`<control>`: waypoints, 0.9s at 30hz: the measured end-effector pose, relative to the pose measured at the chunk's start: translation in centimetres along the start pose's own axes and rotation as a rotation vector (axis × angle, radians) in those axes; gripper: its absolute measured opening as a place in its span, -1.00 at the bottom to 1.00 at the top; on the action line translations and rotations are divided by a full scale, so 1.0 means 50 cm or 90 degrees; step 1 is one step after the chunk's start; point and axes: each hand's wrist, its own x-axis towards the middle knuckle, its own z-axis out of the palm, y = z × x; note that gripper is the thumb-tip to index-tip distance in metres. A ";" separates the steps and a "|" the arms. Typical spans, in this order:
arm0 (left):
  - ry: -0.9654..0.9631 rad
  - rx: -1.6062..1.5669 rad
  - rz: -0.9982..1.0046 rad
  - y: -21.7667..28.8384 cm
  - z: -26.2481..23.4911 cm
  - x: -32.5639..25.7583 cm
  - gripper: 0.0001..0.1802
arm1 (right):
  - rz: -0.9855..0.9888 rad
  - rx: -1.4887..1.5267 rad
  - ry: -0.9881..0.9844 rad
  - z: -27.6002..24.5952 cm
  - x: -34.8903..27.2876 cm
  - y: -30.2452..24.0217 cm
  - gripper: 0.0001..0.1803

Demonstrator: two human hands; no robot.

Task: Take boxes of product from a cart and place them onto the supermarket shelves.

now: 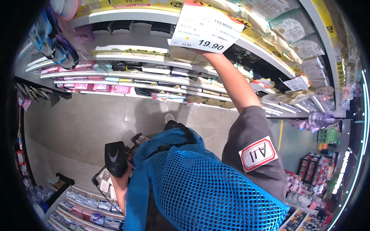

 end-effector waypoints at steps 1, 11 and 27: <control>-0.014 0.043 0.008 -0.002 0.000 0.001 -0.44 | 0.006 -0.003 0.007 0.007 0.009 -0.005 -0.42; 0.036 -0.017 0.023 0.006 0.008 -0.011 -0.45 | 0.046 -0.049 0.056 0.047 0.052 -0.017 -0.42; 0.032 -0.045 -0.043 0.011 -0.008 -0.087 -0.44 | -0.244 0.638 -0.111 -0.174 -0.219 -0.290 -0.79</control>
